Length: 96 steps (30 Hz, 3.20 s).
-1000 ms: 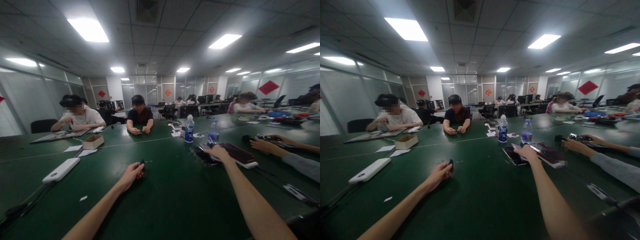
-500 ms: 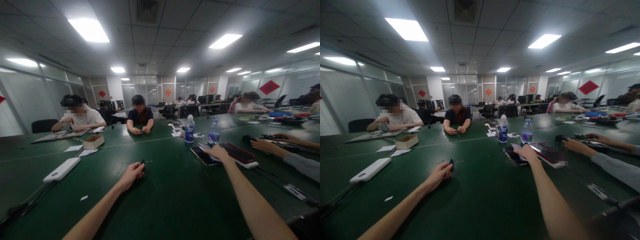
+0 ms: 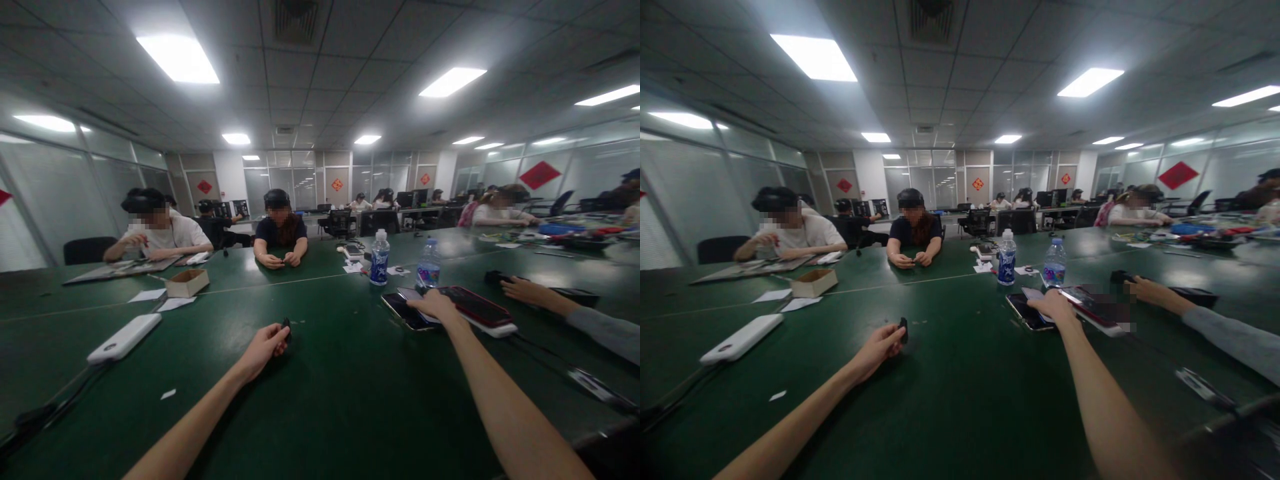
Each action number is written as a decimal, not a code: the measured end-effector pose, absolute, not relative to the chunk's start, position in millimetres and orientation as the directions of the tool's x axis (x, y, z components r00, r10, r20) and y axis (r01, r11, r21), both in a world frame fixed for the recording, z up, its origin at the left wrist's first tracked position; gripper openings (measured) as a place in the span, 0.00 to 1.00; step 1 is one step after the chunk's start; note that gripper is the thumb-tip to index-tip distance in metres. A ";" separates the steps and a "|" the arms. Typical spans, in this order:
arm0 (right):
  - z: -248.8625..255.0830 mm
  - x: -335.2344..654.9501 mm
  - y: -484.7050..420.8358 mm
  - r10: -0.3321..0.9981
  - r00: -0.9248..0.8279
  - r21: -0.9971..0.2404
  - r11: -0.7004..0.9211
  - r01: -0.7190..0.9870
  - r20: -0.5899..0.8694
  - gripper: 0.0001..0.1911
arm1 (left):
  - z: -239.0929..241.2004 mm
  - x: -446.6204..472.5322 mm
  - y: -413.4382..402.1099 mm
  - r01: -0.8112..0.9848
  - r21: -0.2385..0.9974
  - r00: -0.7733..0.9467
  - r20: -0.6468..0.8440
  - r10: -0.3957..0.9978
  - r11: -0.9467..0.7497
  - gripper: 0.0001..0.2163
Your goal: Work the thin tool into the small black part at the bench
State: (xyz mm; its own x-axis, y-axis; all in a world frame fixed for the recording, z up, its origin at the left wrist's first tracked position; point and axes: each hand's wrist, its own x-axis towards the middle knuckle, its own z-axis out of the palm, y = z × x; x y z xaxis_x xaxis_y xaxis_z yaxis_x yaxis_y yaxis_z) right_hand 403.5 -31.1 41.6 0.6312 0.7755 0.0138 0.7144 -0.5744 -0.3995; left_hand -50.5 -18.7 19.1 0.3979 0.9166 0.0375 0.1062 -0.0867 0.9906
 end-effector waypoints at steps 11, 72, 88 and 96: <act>48.4 383.2 -36.1 0.767 0.642 -0.392 -0.591 0.705 0.000 0.43 | 23.7 -49.9 -22.2 0.103 0.992 0.403 0.022 0.915 -0.069 0.20; 33.4 169.8 -80.9 0.881 -0.354 -0.159 0.417 0.895 0.315 0.17 | 29.2 -49.4 -31.1 0.102 0.972 0.535 0.124 0.836 -0.209 0.19; 33.8 168.2 -82.2 0.901 -0.334 -0.130 0.380 0.916 0.276 0.17 | 33.7 -46.5 -34.1 0.174 0.938 0.557 0.158 0.816 -0.301 0.17; 29.7 169.8 -80.5 0.898 -0.337 -0.248 0.408 0.879 0.282 0.18 | 31.5 -46.3 -30.7 0.192 0.931 0.556 0.156 0.816 -0.309 0.18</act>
